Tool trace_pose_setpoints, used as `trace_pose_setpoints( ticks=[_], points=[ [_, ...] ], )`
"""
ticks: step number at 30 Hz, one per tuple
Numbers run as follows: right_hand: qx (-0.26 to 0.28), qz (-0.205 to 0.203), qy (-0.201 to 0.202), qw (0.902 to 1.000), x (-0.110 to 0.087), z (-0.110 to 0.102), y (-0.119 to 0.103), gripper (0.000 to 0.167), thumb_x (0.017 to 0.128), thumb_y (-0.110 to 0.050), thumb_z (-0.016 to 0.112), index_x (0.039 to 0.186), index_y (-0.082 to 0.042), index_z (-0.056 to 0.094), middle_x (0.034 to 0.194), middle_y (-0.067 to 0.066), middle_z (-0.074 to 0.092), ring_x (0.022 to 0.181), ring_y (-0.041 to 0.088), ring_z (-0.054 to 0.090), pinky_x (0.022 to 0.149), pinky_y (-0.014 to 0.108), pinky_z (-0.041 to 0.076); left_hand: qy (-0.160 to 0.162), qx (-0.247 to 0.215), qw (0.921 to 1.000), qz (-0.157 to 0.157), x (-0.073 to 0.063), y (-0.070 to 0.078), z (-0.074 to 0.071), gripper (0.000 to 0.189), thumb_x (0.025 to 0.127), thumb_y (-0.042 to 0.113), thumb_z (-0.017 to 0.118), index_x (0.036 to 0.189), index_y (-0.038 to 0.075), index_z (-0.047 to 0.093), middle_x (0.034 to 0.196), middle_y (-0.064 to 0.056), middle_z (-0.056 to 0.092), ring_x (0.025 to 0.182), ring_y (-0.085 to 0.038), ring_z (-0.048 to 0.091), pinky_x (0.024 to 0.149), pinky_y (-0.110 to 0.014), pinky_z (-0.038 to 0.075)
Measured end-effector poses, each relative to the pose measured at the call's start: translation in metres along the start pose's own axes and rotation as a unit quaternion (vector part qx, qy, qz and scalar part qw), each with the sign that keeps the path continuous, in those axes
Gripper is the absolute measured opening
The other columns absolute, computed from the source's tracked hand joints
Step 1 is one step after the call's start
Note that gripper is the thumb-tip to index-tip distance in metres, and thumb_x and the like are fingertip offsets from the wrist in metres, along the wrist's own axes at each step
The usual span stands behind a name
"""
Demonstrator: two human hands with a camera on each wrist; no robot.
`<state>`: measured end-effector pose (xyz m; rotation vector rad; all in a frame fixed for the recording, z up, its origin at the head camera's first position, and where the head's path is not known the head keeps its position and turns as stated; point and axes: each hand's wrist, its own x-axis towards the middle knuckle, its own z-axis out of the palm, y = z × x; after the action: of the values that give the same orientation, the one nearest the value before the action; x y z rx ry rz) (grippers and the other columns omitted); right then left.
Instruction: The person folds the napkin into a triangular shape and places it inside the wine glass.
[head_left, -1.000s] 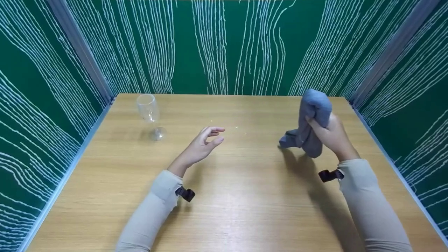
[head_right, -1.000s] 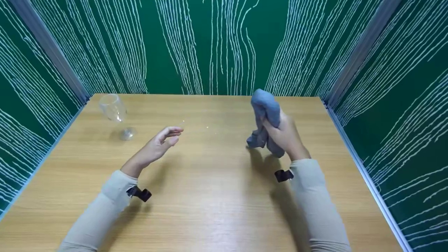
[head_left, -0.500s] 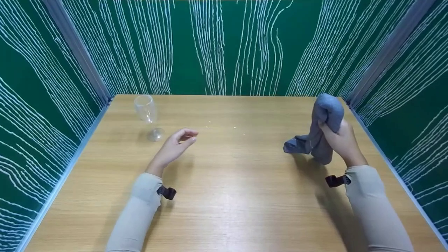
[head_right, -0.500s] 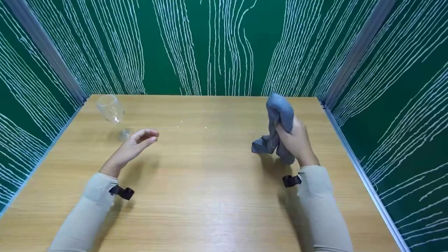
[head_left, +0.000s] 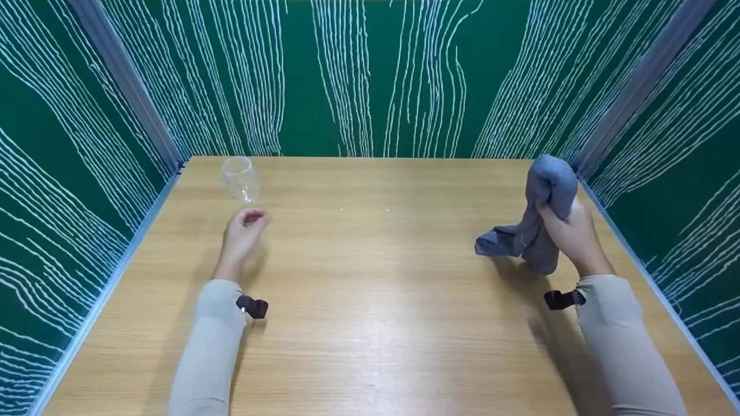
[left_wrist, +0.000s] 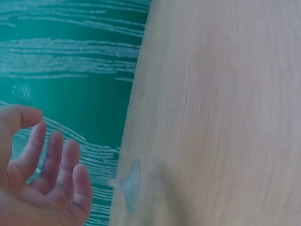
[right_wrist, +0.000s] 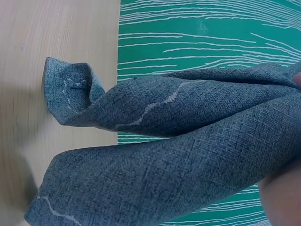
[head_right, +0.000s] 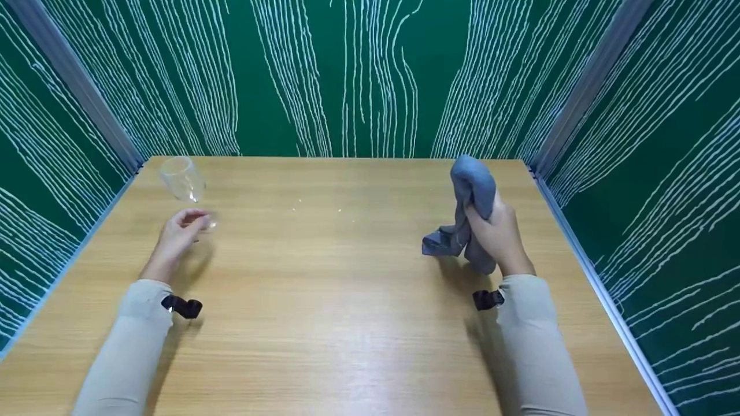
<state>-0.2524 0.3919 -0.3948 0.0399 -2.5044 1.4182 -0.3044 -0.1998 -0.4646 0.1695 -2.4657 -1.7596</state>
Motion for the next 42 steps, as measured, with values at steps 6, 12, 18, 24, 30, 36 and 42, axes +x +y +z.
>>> trace_pose_setpoints(
  ticks=[6,12,18,24,30,36,42],
  points=[
    [-0.004,0.016,0.000,0.9999,-0.002,-0.001,0.003,0.045,0.102,-0.038,0.054,0.137,-0.011,0.047,0.121,0.011,0.053,0.102,0.021,0.052,0.098,0.055,0.043,0.035,-0.053,0.9951,-0.076,0.013,-0.007,-0.008,0.069,0.094,0.021,0.065,0.149,-0.002,0.031,0.148,-0.019,0.038,0.136,-0.032,0.039,0.110,-0.038,0.037],
    [0.001,0.036,-0.013,0.9993,-0.005,-0.001,0.004,0.041,0.102,-0.042,0.053,0.129,-0.012,0.047,0.116,0.011,0.051,0.099,0.023,0.051,0.093,0.052,0.043,0.042,-0.049,0.9949,-0.078,0.025,-0.013,-0.009,0.074,0.093,0.020,0.066,0.152,-0.003,0.028,0.154,-0.021,0.034,0.138,-0.035,0.037,0.111,-0.040,0.036],
    [0.011,0.040,-0.014,0.9990,-0.005,0.001,0.004,0.040,0.102,-0.043,0.053,0.127,-0.012,0.047,0.115,0.011,0.049,0.100,0.024,0.050,0.094,0.052,0.042,0.029,-0.057,0.9944,-0.084,0.031,-0.016,-0.009,0.069,0.095,0.022,0.065,0.153,-0.001,0.034,0.156,-0.018,0.035,0.143,-0.031,0.033,0.117,-0.039,0.026],
    [0.007,0.039,-0.012,0.9992,-0.005,0.003,0.004,0.038,0.102,-0.042,0.054,0.125,-0.012,0.048,0.114,0.010,0.050,0.099,0.022,0.051,0.091,0.046,0.042,0.024,-0.122,0.9877,-0.095,0.038,-0.014,-0.009,0.056,0.099,0.017,0.059,0.148,-0.002,0.040,0.153,-0.018,0.039,0.140,-0.030,0.036,0.116,-0.039,0.029],
    [0.005,0.033,-0.013,0.9994,-0.004,0.005,0.008,0.038,0.101,-0.043,0.055,0.121,-0.011,0.049,0.112,0.009,0.050,0.098,0.022,0.051,0.086,0.040,0.043,-0.002,-0.085,0.9909,-0.105,0.041,-0.010,-0.014,0.052,0.105,0.028,0.051,0.149,0.000,0.042,0.152,-0.016,0.043,0.140,-0.028,0.037,0.117,-0.041,0.027],
    [-0.006,0.030,-0.002,0.9995,-0.005,0.006,0.012,0.041,0.101,-0.042,0.054,0.126,-0.010,0.049,0.115,0.009,0.051,0.098,0.020,0.051,0.087,0.039,0.044,-0.030,-0.099,0.9878,-0.117,0.041,-0.007,-0.016,0.055,0.106,0.030,0.048,0.151,0.001,0.038,0.156,-0.014,0.036,0.144,-0.027,0.030,0.119,-0.040,0.020],
    [0.010,0.047,-0.010,0.9988,-0.006,0.007,0.011,0.049,0.101,-0.045,0.054,0.133,-0.008,0.046,0.122,0.012,0.051,0.104,0.022,0.051,0.101,0.056,0.040,-0.034,-0.087,0.9880,-0.122,0.043,-0.009,-0.014,0.058,0.106,0.031,0.048,0.154,0.004,0.032,0.159,-0.013,0.031,0.147,-0.028,0.024,0.120,-0.043,0.017]
  ],
)
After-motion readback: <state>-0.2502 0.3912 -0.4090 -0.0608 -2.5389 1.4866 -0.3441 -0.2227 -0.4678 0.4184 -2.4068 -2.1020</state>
